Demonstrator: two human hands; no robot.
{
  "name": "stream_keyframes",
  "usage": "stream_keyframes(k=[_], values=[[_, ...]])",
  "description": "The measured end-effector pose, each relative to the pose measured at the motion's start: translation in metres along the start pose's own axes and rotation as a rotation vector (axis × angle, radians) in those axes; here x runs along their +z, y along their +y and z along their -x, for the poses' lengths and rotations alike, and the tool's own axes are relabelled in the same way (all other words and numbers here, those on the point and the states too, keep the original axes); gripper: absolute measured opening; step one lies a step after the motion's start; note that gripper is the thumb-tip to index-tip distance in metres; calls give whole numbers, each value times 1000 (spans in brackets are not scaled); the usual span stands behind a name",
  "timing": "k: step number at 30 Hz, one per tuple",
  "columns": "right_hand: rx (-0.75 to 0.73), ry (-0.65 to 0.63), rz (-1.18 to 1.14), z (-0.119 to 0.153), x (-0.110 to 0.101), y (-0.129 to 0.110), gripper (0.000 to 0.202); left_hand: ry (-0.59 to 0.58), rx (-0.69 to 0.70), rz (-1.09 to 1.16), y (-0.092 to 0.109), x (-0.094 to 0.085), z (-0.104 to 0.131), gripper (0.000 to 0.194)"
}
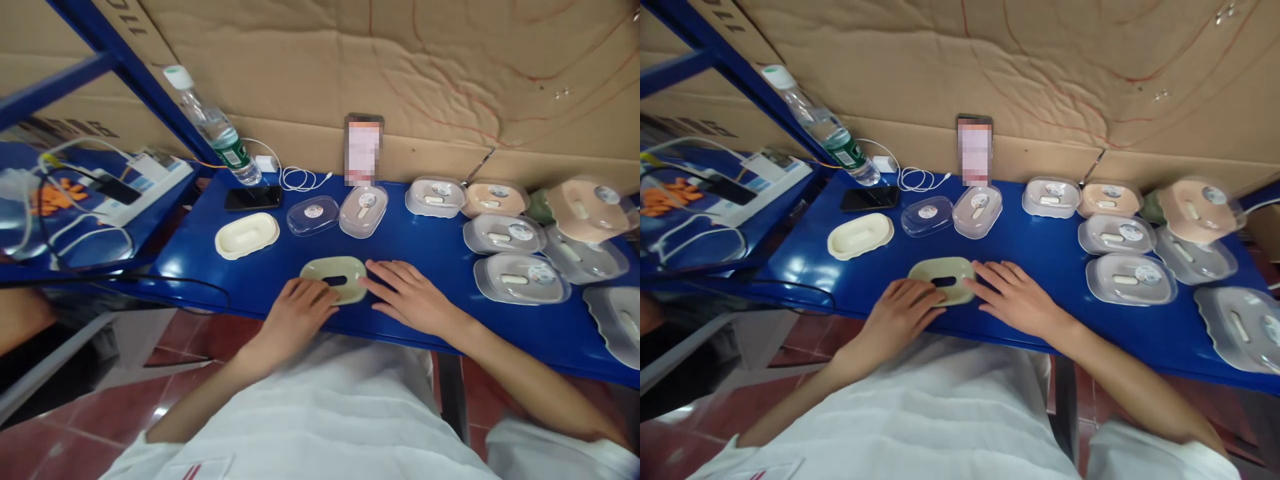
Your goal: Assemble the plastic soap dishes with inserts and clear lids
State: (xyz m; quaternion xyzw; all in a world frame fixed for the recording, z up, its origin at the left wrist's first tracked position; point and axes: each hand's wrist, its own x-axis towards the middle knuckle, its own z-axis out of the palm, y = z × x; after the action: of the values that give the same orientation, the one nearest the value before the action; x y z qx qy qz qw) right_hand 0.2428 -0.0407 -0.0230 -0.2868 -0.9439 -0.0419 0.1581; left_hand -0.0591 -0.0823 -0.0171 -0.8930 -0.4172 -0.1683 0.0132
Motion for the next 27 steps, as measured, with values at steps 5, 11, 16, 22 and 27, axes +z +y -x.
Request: stream_keyframes(k=[5, 11, 16, 22, 27], values=[[-26, 34, -58, 2, 3, 2, 35, 126, -361, 19, -48, 4, -6, 57], [181, 36, -137, 11, 0, 17, 25, -5, -761, -139, -92, -5, 24, 47], [353, 41, -223, 11, 0, 24, 25, -90, -229, 78, -30, -1, 28, 32], [216, 126, -346, 8, 0, 20, 24, 89, -72, 209, 10, 27, -10, 45], [83, 3, -338, 5, 1, 8, 28, 186, -118, 140, 2, 37, -20, 66]])
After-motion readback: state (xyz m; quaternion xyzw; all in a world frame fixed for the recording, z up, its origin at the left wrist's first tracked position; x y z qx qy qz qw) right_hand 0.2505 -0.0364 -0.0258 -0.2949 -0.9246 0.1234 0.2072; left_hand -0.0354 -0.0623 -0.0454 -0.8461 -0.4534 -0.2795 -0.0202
